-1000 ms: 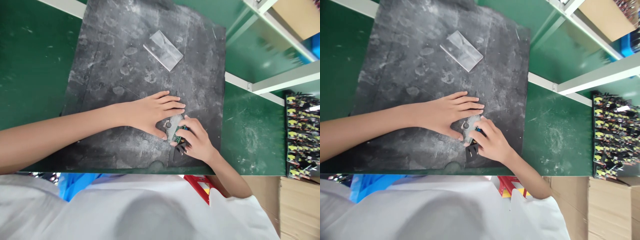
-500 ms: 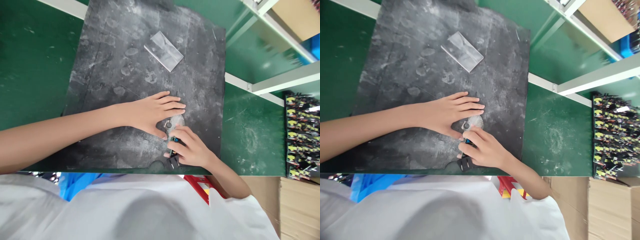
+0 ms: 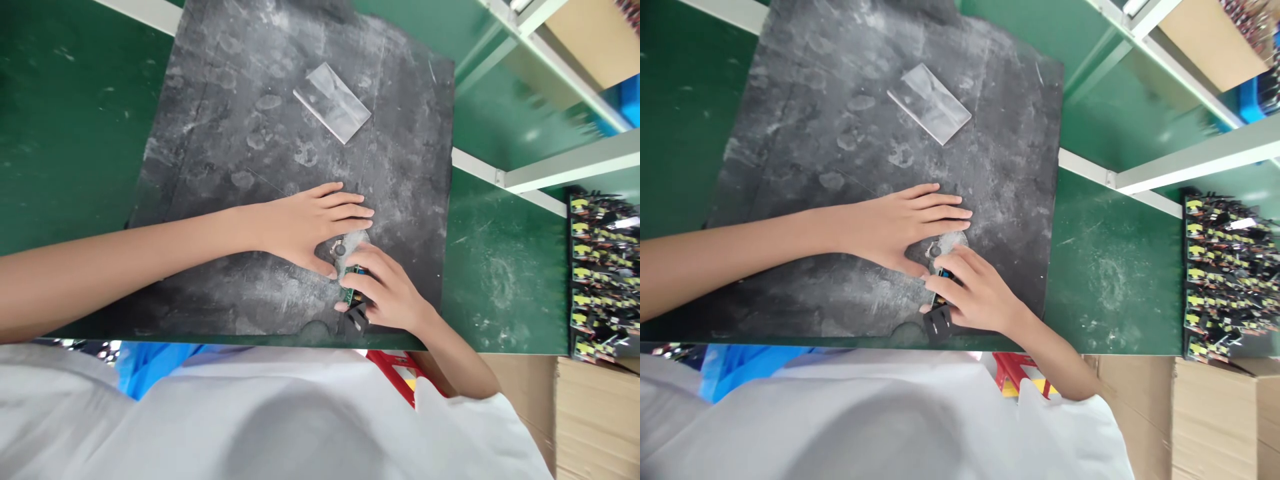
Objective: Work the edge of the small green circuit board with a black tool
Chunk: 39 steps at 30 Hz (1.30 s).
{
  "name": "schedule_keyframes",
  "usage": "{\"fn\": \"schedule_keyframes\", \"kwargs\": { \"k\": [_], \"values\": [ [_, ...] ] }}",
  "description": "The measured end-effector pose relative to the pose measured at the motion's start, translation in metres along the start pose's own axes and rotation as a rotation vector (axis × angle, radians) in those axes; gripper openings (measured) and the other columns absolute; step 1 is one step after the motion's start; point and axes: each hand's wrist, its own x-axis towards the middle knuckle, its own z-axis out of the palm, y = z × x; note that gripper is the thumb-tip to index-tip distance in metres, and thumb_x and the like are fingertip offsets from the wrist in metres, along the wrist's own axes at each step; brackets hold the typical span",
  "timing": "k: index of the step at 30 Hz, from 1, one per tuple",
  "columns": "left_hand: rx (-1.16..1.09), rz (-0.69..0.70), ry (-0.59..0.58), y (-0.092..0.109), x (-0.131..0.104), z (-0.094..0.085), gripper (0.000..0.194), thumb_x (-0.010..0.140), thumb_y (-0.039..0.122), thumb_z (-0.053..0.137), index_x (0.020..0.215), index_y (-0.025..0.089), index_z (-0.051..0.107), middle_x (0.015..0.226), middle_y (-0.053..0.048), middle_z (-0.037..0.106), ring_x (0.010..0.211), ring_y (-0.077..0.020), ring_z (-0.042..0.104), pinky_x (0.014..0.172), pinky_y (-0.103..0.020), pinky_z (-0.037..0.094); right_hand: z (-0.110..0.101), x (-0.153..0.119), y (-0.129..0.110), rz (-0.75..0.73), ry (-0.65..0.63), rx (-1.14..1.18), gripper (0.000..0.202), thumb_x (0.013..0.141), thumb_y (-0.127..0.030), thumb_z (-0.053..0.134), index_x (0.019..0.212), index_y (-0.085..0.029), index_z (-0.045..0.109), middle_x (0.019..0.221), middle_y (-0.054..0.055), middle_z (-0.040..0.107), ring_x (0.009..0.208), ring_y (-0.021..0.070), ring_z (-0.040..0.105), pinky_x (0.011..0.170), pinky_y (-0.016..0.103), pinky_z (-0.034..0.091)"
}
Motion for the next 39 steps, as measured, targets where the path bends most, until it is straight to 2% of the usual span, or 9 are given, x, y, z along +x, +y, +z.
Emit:
{"fn": "schedule_keyframes", "kwargs": {
  "k": [6, 10, 14, 19, 22, 26, 29, 33, 39],
  "values": [
    [0.034, -0.014, -0.008, 0.0017, 0.0002, -0.0011, 0.081, 0.082, 0.058, 0.062, 0.147, 0.014, 0.041, 0.156, -0.01, 0.036, 0.148, -0.0283, 0.023, 0.122, -0.043, 0.006, 0.001, -0.0024, 0.0032, 0.02, -0.03, -0.042, 0.032, 0.096, -0.041, 0.055, 0.118, -0.017, 0.051, 0.111, 0.015, 0.06, 0.102, 0.0256, 0.062, 0.098, 0.049, 0.052],
    [0.04, -0.016, -0.015, 0.0022, 0.0001, -0.0011, 0.08, 0.082, 0.058, 0.061, 0.147, 0.016, 0.041, 0.157, -0.009, 0.035, 0.149, -0.0274, 0.022, 0.123, -0.042, 0.005, -0.0013, -0.004, 0.0049, 0.006, -0.087, -0.051, 0.037, 0.095, -0.033, 0.058, 0.125, -0.016, 0.047, 0.119, 0.018, 0.057, 0.109, 0.0286, 0.06, 0.098, 0.049, 0.052],
    [0.053, -0.008, -0.019, 0.0011, 0.0001, 0.0002, 0.081, 0.082, 0.057, 0.06, 0.148, 0.014, 0.04, 0.157, -0.009, 0.034, 0.149, -0.0268, 0.022, 0.123, -0.043, 0.005, -0.0022, -0.0039, 0.0057, 0.001, -0.106, -0.054, 0.036, 0.096, -0.028, 0.053, 0.13, -0.02, 0.045, 0.12, 0.015, 0.057, 0.108, 0.0278, 0.06, 0.093, 0.05, 0.054],
    [0.037, 0.003, -0.001, 0.0011, 0.0002, 0.0009, 0.077, 0.082, 0.054, 0.06, 0.146, 0.015, 0.043, 0.156, -0.009, 0.036, 0.148, -0.0278, 0.024, 0.123, -0.043, 0.006, -0.0011, -0.0017, 0.005, -0.005, -0.106, -0.067, 0.033, 0.099, -0.034, 0.049, 0.129, -0.02, 0.048, 0.113, 0.013, 0.06, 0.105, 0.0274, 0.061, 0.092, 0.051, 0.055],
    [0.032, -0.002, 0.0, 0.001, -0.0002, 0.0012, 0.077, 0.082, 0.055, 0.059, 0.147, 0.017, 0.042, 0.156, -0.008, 0.036, 0.149, -0.0276, 0.023, 0.123, -0.042, 0.006, 0.0002, -0.0031, 0.0051, 0.004, -0.077, -0.055, 0.034, 0.098, -0.035, 0.051, 0.129, -0.022, 0.048, 0.116, 0.012, 0.058, 0.106, 0.0263, 0.061, 0.092, 0.049, 0.055],
    [0.039, -0.004, -0.012, 0.0002, -0.0007, 0.0013, 0.08, 0.084, 0.059, 0.055, 0.149, 0.016, 0.039, 0.158, -0.008, 0.033, 0.149, -0.0266, 0.021, 0.123, -0.042, 0.003, 0.0008, -0.0066, 0.0044, -0.009, -0.07, -0.074, 0.042, 0.092, -0.02, 0.06, 0.131, -0.03, 0.048, 0.127, 0.011, 0.054, 0.109, 0.0261, 0.06, 0.091, 0.047, 0.056],
    [0.052, -0.007, -0.026, 0.0006, -0.0005, 0.0006, 0.08, 0.085, 0.062, 0.053, 0.149, 0.016, 0.038, 0.158, -0.007, 0.032, 0.15, -0.0258, 0.02, 0.123, -0.042, 0.003, 0.0002, -0.0063, 0.0031, -0.026, -0.068, -0.108, 0.042, 0.09, -0.012, 0.057, 0.128, -0.027, 0.052, 0.123, 0.011, 0.056, 0.105, 0.0253, 0.061, 0.089, 0.046, 0.056],
    [0.068, -0.019, -0.03, 0.0021, 0.0, -0.0002, 0.079, 0.085, 0.061, 0.054, 0.149, 0.016, 0.039, 0.158, -0.007, 0.033, 0.15, -0.0251, 0.02, 0.123, -0.04, 0.003, -0.0004, -0.0045, 0.0039, -0.004, -0.021, -0.049, 0.026, 0.095, -0.024, 0.056, 0.12, -0.02, 0.057, 0.115, 0.013, 0.061, 0.101, 0.0245, 0.063, 0.088, 0.044, 0.058],
    [0.058, -0.016, -0.014, 0.0022, -0.0002, -0.0004, 0.084, 0.082, 0.062, 0.059, 0.147, 0.013, 0.04, 0.156, -0.009, 0.036, 0.149, -0.0272, 0.022, 0.123, -0.042, 0.005, -0.0065, -0.0032, 0.0042, 0.071, 0.069, 0.206, 0.023, 0.098, -0.03, 0.051, 0.114, -0.017, 0.061, 0.117, 0.015, 0.066, 0.113, 0.0256, 0.061, 0.104, 0.051, 0.048]
  ]
}}
